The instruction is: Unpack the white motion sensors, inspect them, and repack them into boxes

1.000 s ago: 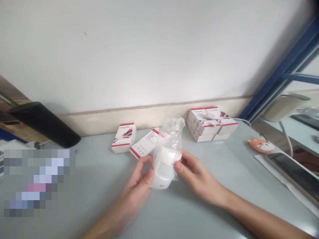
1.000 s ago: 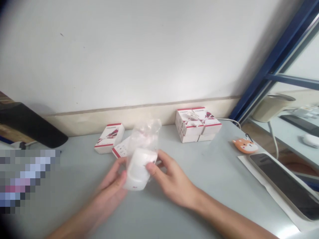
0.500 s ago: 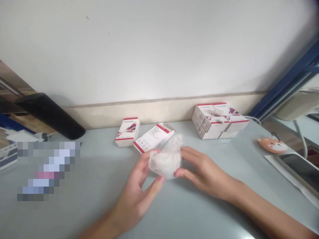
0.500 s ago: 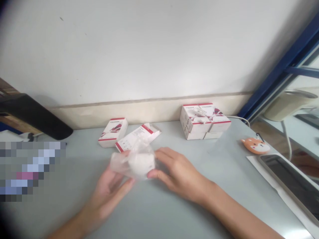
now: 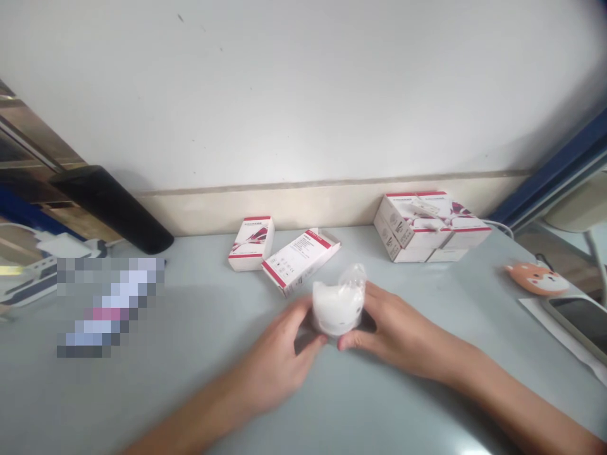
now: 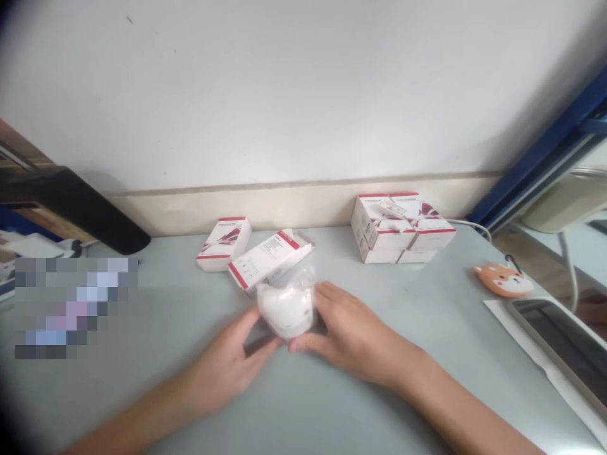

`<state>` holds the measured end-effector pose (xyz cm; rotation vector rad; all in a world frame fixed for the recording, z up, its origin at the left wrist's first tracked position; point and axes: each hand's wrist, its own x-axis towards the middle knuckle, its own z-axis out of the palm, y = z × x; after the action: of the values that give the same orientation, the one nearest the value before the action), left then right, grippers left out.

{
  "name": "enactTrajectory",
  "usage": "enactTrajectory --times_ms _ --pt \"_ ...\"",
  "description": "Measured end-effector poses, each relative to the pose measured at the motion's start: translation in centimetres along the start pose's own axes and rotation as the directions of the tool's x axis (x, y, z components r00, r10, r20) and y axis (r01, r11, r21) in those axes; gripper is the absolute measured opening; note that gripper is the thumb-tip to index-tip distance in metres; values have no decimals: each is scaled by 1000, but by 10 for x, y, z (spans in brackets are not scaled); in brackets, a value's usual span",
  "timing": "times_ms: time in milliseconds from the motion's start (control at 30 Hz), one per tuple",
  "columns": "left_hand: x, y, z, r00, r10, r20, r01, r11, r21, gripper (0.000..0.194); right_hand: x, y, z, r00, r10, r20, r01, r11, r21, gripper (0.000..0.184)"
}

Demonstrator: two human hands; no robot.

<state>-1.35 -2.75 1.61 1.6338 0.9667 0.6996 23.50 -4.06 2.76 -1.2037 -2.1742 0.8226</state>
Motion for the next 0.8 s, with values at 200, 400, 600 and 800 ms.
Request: enactTrajectory --times_ms 200,400,600,800 --pt "-1 4 -2 997 69 26 -70 997 14 61 1 3 16 1000 5 5 -5 995 -104 32" --pt "6 -2 -2 996 -82 31 81 996 26 47 0 1 20 1000 -6 -7 5 992 -128 35" --pt "7 6 -5 992 -105 -72 84 965 -249 59 1 -8 10 983 180 23 -182 973 144 26" --pt "11 13 -15 966 -190 -176 94 890 -447 60 -1 -17 -5 979 181 -95 -119 882 456 29"
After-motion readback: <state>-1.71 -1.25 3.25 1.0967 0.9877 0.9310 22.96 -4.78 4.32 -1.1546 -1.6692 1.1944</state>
